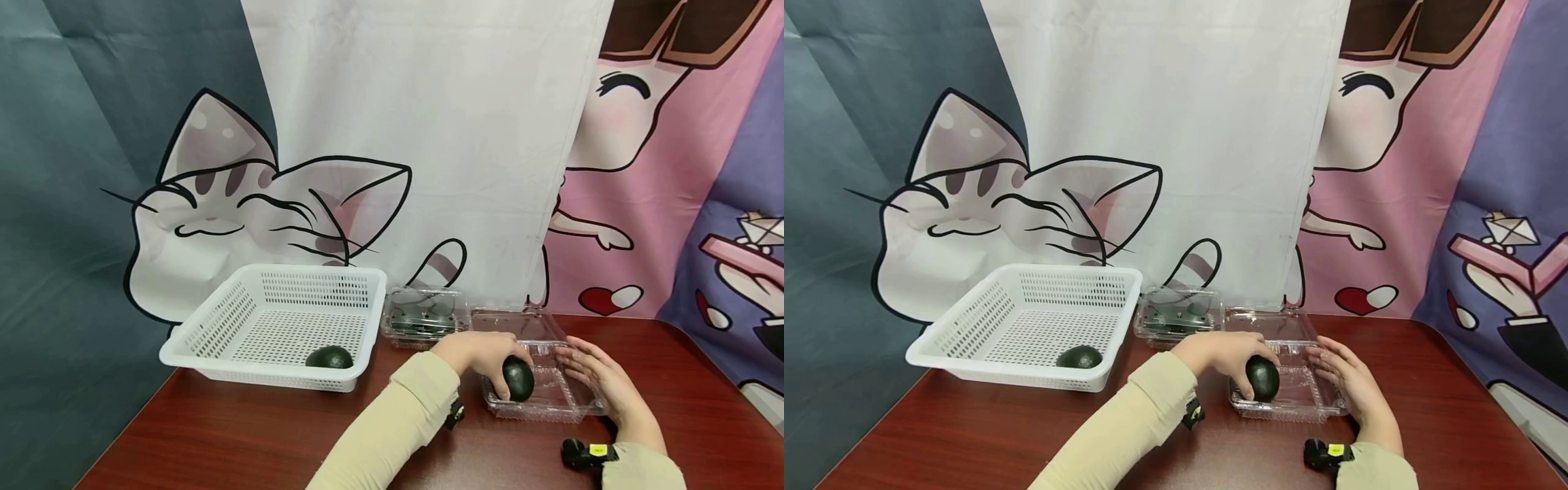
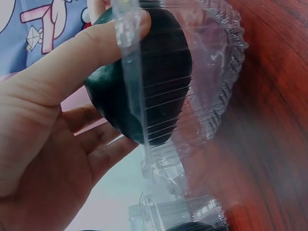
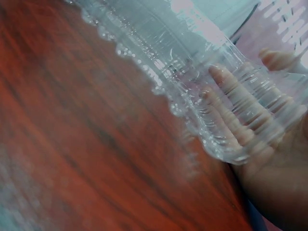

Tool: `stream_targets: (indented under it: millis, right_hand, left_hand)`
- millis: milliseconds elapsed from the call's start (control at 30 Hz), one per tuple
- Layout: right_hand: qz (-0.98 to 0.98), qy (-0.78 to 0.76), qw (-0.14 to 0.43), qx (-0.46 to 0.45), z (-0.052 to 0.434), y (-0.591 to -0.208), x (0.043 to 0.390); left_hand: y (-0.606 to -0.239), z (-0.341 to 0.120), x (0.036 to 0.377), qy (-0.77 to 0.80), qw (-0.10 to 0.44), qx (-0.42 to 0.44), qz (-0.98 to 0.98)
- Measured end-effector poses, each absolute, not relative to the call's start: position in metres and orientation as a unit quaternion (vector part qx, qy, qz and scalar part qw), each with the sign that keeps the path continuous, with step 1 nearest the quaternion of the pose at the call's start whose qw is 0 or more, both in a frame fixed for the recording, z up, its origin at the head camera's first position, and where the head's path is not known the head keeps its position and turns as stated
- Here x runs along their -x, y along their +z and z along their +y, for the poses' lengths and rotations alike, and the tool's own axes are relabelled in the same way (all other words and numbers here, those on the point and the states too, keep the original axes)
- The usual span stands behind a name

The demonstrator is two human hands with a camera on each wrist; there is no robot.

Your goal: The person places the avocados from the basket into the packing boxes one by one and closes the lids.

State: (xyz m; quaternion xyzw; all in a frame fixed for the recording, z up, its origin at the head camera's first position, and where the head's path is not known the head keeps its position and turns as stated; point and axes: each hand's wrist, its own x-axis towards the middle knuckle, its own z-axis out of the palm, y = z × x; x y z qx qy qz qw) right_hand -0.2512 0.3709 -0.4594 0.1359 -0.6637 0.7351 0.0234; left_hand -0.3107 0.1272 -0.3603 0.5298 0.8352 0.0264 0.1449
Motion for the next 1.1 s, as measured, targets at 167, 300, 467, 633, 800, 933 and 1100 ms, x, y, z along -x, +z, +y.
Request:
stream_targets:
  millis: [167,300,467,633,800,933,1100]
  right_hand:
    - [-0.66,0.737,0.022,-0.14,0.371,-0.459,0.251]
    - [-0.658,0.74,0.024,-0.138,0.37,-0.459,0.251]
    - [-0.659,0.74,0.027,-0.132,0.369,-0.459,0.25]
    - [-0.663,0.736,0.032,-0.129,0.369,-0.459,0.251]
    - [-0.663,0.738,0.027,-0.128,0.368,-0.458,0.25]
    - [-0.665,0.735,0.026,-0.127,0.368,-0.457,0.25]
    - [-0.666,0.735,0.024,-0.129,0.37,-0.459,0.25]
  left_hand:
    - [-0.367,0.13,0.31,0.018,0.143,-0.532,0.835]
    - [-0.371,0.133,0.308,0.004,0.146,-0.527,0.837]
    - [-0.37,0.134,0.306,-0.003,0.161,-0.518,0.84]
    - [-0.368,0.134,0.303,0.01,0.187,-0.507,0.841]
    - [-0.364,0.132,0.303,0.02,0.201,-0.498,0.843]
    - [-0.36,0.132,0.304,0.028,0.204,-0.481,0.852]
    - [-0.357,0.133,0.304,0.029,0.197,-0.473,0.858]
